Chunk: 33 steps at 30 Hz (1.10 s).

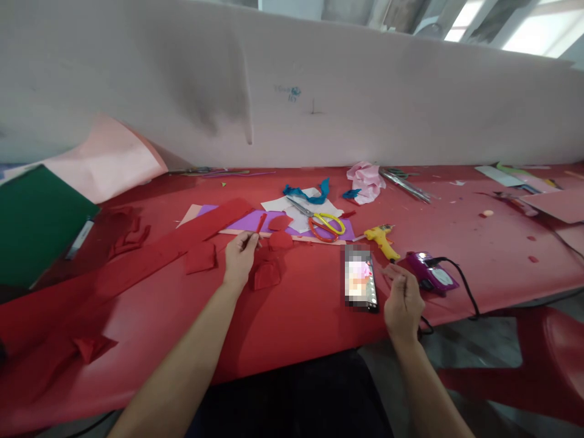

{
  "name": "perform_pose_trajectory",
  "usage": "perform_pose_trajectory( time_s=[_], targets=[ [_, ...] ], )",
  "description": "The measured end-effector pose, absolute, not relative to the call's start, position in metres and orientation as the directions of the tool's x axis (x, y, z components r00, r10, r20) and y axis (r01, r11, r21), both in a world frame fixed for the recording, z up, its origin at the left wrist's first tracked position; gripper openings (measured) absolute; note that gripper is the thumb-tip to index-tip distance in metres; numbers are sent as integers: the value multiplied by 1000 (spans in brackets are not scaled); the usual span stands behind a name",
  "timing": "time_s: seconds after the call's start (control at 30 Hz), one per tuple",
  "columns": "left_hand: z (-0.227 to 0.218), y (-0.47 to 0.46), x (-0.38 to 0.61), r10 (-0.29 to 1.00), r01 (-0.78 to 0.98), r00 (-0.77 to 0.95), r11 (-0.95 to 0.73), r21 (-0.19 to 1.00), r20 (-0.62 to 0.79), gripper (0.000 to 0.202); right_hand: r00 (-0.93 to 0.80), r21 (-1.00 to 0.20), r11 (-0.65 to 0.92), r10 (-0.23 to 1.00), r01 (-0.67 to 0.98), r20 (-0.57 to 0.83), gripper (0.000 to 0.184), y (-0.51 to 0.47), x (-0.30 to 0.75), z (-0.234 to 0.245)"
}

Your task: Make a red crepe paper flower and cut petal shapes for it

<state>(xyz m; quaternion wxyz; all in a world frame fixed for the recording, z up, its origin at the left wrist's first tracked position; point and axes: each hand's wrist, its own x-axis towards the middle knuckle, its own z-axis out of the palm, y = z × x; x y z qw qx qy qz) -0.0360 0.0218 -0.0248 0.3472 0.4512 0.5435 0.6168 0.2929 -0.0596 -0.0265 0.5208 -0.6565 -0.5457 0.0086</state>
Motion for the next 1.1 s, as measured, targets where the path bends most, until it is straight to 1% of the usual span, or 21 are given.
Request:
perform_pose_trajectory(
  time_s=[0.07, 0.13, 0.2, 0.23, 0.27, 0.37, 0.43, 0.5, 0.57, 0.7, 0.8, 0.9, 1.0, 1.1],
  targets=[
    [-23, 22, -35, 926, 19, -344, -161, 987, 157, 12, 373, -646, 176, 693, 742, 617, 36, -61, 276, -17],
    [-20, 21, -34, 932, -25, -335, -158, 987, 141, 13, 279, -619, 284, 704, 732, 653, 28, -59, 246, -4],
    [-17, 20, -33, 939, -67, -313, -169, 983, 140, 14, 170, -688, 396, 782, 608, 600, 24, -51, 206, 10],
    [-16, 19, -33, 946, -94, -292, -172, 981, 138, 16, 87, -742, 424, 838, 519, 539, 23, -44, 184, 16],
    [-15, 18, -32, 957, -127, -258, -166, 978, 129, 18, 46, -802, 417, 876, 427, 480, 24, -35, 164, 20],
    [-13, 15, -32, 992, -204, -100, -102, 974, 83, 25, -75, -938, 294, 956, 186, 285, 29, -1, 116, 24],
    [-13, 15, -31, 997, -229, -28, -77, 970, 73, 27, -164, -968, 252, 955, 10, 247, 22, 20, 100, 19],
    [-14, 14, -29, 996, -240, -18, -84, 967, 82, 28, -227, -970, 194, 948, -146, 224, 19, 32, 94, 12],
    [-13, 14, -28, 996, -241, -26, -85, 967, 81, 27, -250, -962, 130, 949, -240, 191, 19, 36, 96, 5],
    [-9, 12, -26, 1000, -268, 2, -23, 963, 24, 27, -279, -949, 51, 950, -310, 142, 20, 31, 100, 2],
    [-6, 10, -26, 1000, -314, 7, 26, 949, -26, 27, -270, -938, 26, 955, -346, 126, 20, 28, 98, 3],
    [-7, 9, -25, 1000, -344, -23, -4, 939, -4, 25, -228, -932, 31, 966, -360, 121, 17, 29, 96, 3],
    [-9, 9, -24, 998, -333, -52, -47, 942, 32, 22, -216, -930, 48, 967, -365, 135, 15, 29, 96, 1],
    [-8, 9, -24, 997, -342, -71, -42, 939, 18, 20, -217, -938, 64, 965, -341, 145, 15, 29, 97, -1]
  ],
)
